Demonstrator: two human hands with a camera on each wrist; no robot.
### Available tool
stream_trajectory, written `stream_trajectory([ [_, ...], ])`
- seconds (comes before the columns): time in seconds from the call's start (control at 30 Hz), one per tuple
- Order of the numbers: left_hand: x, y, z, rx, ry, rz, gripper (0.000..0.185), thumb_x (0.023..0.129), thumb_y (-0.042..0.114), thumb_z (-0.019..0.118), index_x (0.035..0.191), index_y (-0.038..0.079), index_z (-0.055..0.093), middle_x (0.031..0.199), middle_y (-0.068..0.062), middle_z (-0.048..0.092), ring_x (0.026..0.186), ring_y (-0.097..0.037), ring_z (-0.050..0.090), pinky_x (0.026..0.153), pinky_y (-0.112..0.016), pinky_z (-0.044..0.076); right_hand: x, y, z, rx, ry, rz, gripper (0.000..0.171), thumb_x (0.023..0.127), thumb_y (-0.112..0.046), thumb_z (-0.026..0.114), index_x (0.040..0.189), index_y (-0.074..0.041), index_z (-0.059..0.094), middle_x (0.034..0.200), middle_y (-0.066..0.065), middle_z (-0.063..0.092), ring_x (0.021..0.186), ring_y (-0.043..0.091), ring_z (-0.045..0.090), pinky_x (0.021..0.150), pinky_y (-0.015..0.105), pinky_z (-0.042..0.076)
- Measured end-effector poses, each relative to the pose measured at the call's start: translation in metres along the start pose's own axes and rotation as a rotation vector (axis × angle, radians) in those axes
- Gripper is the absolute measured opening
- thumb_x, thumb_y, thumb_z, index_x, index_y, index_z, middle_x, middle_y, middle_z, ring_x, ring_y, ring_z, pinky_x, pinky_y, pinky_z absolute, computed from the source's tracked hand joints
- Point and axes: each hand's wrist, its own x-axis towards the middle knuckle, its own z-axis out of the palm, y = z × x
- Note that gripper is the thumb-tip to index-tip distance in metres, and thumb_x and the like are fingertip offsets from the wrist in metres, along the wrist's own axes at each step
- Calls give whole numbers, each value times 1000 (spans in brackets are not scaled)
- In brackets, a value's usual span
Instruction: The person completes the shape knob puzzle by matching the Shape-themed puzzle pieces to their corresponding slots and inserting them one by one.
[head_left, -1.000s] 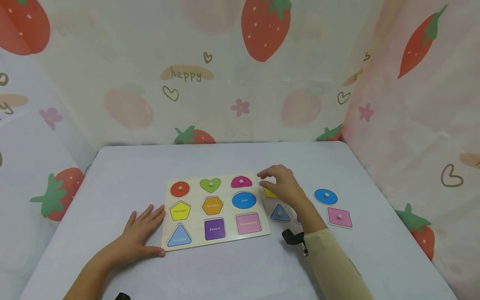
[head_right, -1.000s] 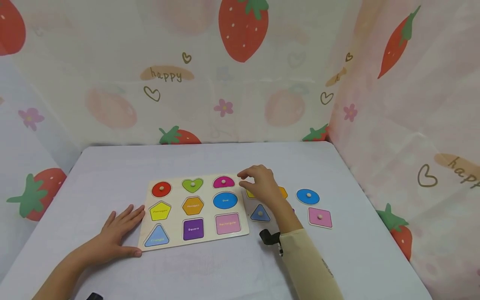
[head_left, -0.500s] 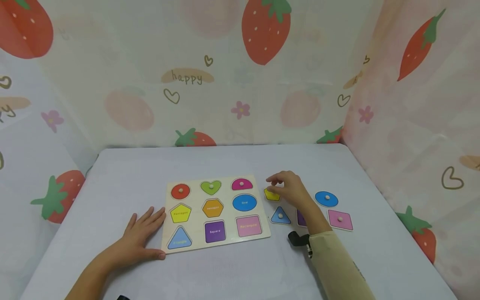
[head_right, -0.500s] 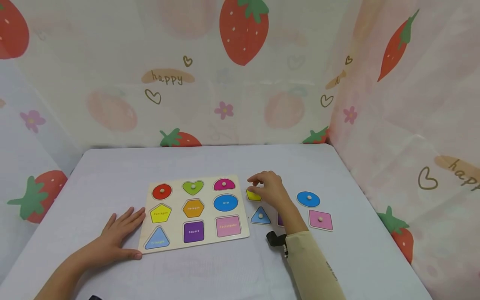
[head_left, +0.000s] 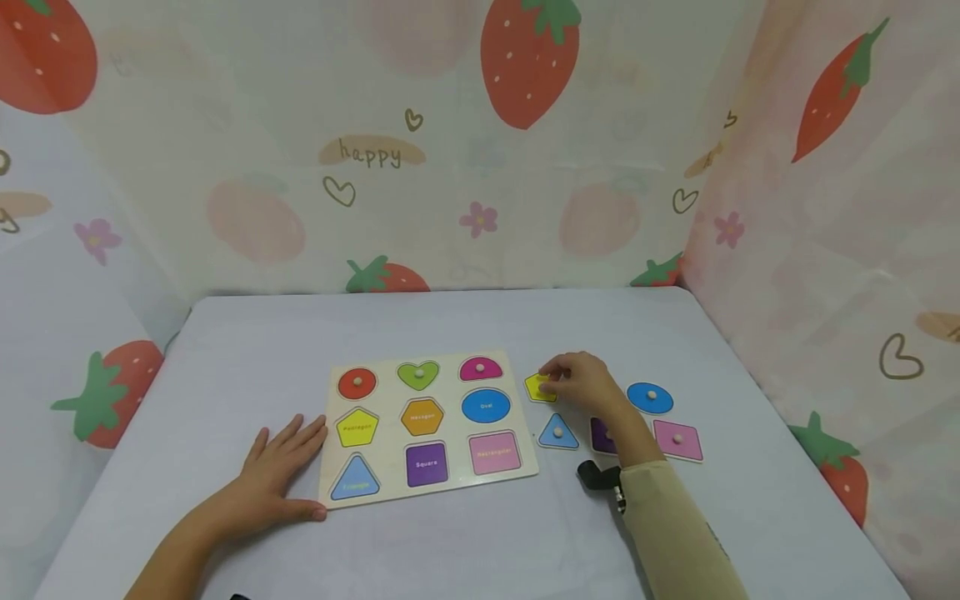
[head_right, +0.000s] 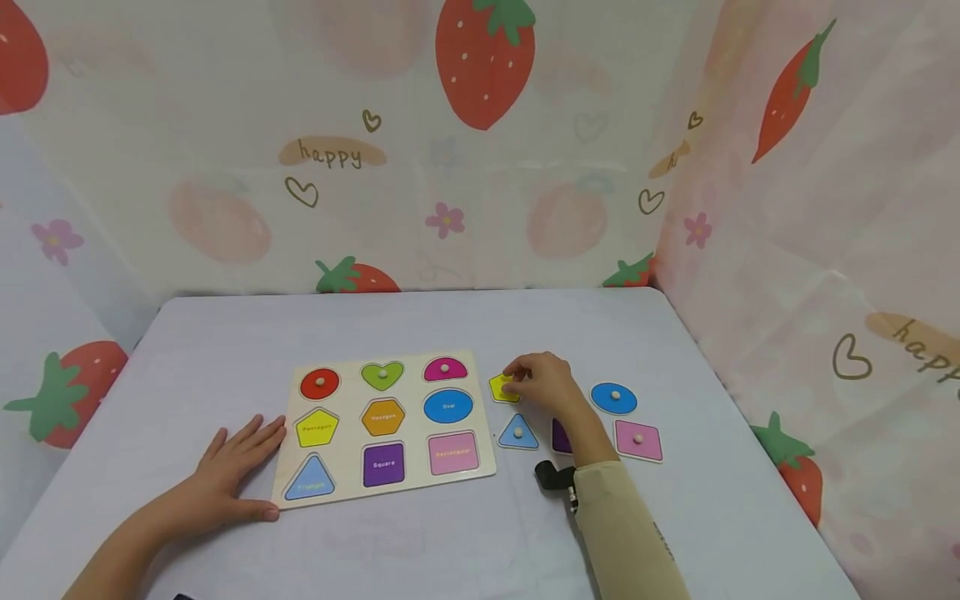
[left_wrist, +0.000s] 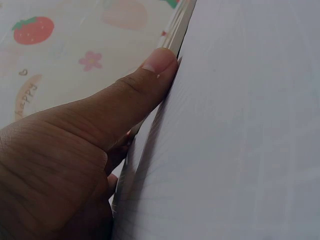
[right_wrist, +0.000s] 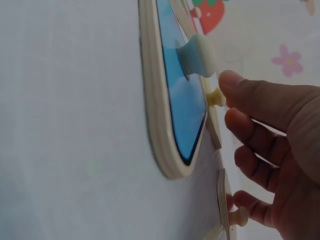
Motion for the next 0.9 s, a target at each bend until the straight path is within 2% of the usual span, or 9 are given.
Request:
stream_trajectory([
  [0.27,-1,0,-1,-10,3,16,120,68,66,83,161,9,33,169,-13,26,156,-45,7,120,-68,-14,0,0,2,-10,-9,1,21,88,-28,82,105,-17,79,89,-1,67,90,21,56,77,33,48],
  [0.6,-1,-1,-1,-14,11,29,120,68,66,84,160,9,33,169,-13,27,156,-45,7,120,-68,-14,-1,-1,5,-16,4,23,15,89,-28,81,99,-18,79,88,-3,71,90,21,59,83,38,48],
  [0.9,0,-1,0,-15,6,13,120,68,66,84,161,11,33,169,-11,26,156,-44,6,120,-67,-15,-2,-9,2,-18,45,-1,15,91,-28,80,102,-18,80,95,-1,71,96,23,57,84,38,51],
])
